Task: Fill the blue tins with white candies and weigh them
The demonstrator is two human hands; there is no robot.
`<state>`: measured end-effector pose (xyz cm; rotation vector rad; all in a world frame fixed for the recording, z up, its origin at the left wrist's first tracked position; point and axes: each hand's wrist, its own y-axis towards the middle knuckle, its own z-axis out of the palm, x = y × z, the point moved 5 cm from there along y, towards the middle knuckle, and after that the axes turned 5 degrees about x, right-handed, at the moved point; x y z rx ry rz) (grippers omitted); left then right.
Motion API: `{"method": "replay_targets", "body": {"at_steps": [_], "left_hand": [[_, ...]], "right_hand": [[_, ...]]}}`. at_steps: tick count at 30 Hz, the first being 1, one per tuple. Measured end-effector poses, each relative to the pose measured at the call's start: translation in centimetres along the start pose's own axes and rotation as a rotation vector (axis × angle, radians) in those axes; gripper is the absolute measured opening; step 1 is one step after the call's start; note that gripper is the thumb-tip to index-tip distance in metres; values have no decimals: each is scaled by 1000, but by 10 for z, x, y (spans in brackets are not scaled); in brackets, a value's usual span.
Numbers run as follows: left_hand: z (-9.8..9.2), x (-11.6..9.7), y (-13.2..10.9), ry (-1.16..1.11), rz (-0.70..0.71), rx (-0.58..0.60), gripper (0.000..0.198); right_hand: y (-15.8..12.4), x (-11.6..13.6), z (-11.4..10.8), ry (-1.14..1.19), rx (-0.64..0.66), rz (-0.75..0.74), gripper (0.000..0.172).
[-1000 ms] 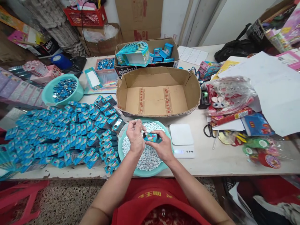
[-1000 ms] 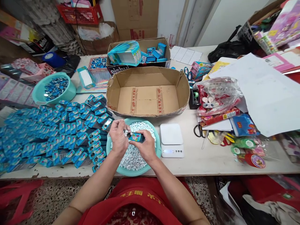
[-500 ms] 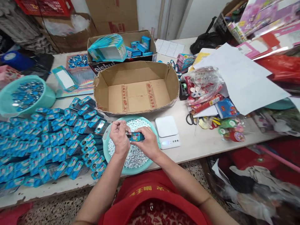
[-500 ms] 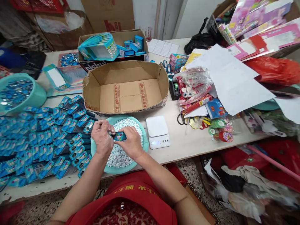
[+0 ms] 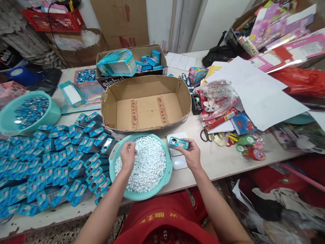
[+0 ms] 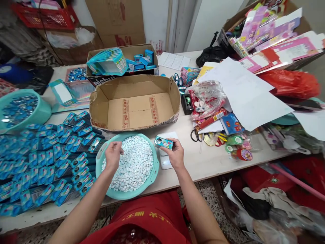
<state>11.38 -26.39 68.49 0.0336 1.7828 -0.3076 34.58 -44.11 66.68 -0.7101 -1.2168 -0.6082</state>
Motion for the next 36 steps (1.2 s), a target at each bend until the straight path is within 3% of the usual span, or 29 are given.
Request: {"method": "replay_targets", "body": {"at_steps": [3, 5, 11, 15, 18, 21, 27, 36], "left_hand": [[5, 25, -5, 388, 51, 134, 21], [4, 27, -8, 460, 99, 138, 22], [1, 23, -3, 352, 27, 136, 25], [3, 19, 1, 290, -12, 105, 25], [7, 20, 1, 225, -32, 115, 26], [12, 23, 2, 142, -22, 133, 26], [16, 20, 3, 83, -35, 156, 27], [12, 16, -1, 45, -50, 137, 29]], "right_hand": [[21, -28, -24, -72, -63, -20, 50], [28, -43, -32, -103, -54, -5, 51], [19, -38, -56, -182, -56, -34, 68], [-2, -33, -96, -277, -277, 24, 50], [-18, -37, -126, -343, -435, 57, 50], [-30, -42, -143, -379, -489, 71, 51], [-41, -46, -146, -392, -505, 101, 52], [-28, -44, -121, -393, -409, 87, 50]]}}
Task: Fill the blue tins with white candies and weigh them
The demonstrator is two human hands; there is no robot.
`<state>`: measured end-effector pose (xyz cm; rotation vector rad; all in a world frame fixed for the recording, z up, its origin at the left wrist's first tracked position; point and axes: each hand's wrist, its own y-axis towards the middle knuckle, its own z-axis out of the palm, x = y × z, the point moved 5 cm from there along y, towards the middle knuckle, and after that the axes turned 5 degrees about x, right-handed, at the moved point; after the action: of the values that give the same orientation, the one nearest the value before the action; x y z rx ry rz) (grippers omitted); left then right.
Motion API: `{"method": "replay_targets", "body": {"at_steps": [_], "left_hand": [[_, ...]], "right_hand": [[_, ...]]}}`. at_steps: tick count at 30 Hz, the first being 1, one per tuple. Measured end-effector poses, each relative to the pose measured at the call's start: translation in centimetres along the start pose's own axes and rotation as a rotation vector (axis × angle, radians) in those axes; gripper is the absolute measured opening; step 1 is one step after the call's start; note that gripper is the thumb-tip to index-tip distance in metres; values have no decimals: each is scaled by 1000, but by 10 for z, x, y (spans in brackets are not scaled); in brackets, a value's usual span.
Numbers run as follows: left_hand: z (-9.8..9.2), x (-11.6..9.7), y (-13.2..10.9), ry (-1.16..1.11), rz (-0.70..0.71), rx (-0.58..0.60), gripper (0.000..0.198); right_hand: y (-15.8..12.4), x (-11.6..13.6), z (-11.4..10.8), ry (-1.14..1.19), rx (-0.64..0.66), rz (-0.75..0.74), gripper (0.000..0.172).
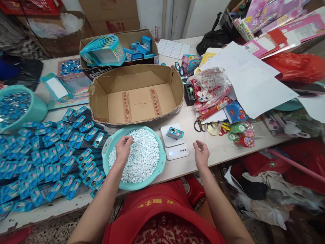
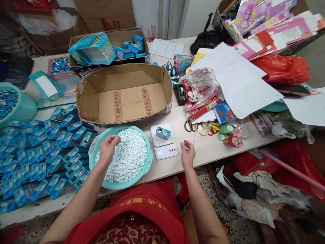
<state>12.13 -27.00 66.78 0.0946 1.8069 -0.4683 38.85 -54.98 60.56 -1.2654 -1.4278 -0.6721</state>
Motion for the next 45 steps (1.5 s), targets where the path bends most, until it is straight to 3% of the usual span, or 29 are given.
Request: {"method": "replay_targets", "body": {"at_steps": [4, 10, 14, 16, 18, 20, 22, 24, 26, 30, 31, 33, 35, 38, 41, 45], "left_hand": [[-1, 4, -4, 10, -14, 4, 29], [-1, 11, -4, 59, -19, 6, 27], [10, -5, -12, 265, 115, 22, 26], [27, -27, -20, 389, 287, 138, 38], [48, -55, -31, 524, 517, 300, 54], [64, -81, -42, 667, 699, 468, 62], [66, -100, -46, 777, 745, 581, 60], [46, -114, -39, 795, 692, 571, 49], [3, -126, -18, 728, 625, 385, 37], [-134, -142, 44, 630, 562, -308, 36], [-170, -143, 63, 643, 529, -455, 39], [-232, -139, 104, 691, 432, -652, 43], [-276, -128, 148, 774, 326, -689, 45], [-310, -96, 204, 925, 121, -577, 45], [-317, -60, 234, 981, 7, -402, 39], [-317, -28, 241, 1006, -86, -297, 35]], "right_hand": [[2, 13, 21, 43, 119, -39, 53], [11, 32, 69, -12, 333, -182, 73], [14, 44, 85, -69, 377, -128, 54], [9, 63, 87, -95, 371, -161, 48], [-3, 92, 93, -97, 426, -283, 45], [-21, 122, 109, -79, 600, -422, 40], [-41, 145, 130, -51, 778, -514, 38], [-51, 158, 149, -14, 833, -523, 46], [-48, 159, 159, 8, 726, -454, 61], [-18, 136, 151, 85, 253, -90, 79], [-10, 126, 150, 154, 187, 28, 83], [4, 107, 158, 309, 184, 253, 88], [14, 91, 175, 409, 266, 451, 80], [22, 86, 204, 458, 369, 616, 49], [21, 98, 227, 480, 423, 644, 30], [16, 120, 233, 493, 392, 635, 40]]}}
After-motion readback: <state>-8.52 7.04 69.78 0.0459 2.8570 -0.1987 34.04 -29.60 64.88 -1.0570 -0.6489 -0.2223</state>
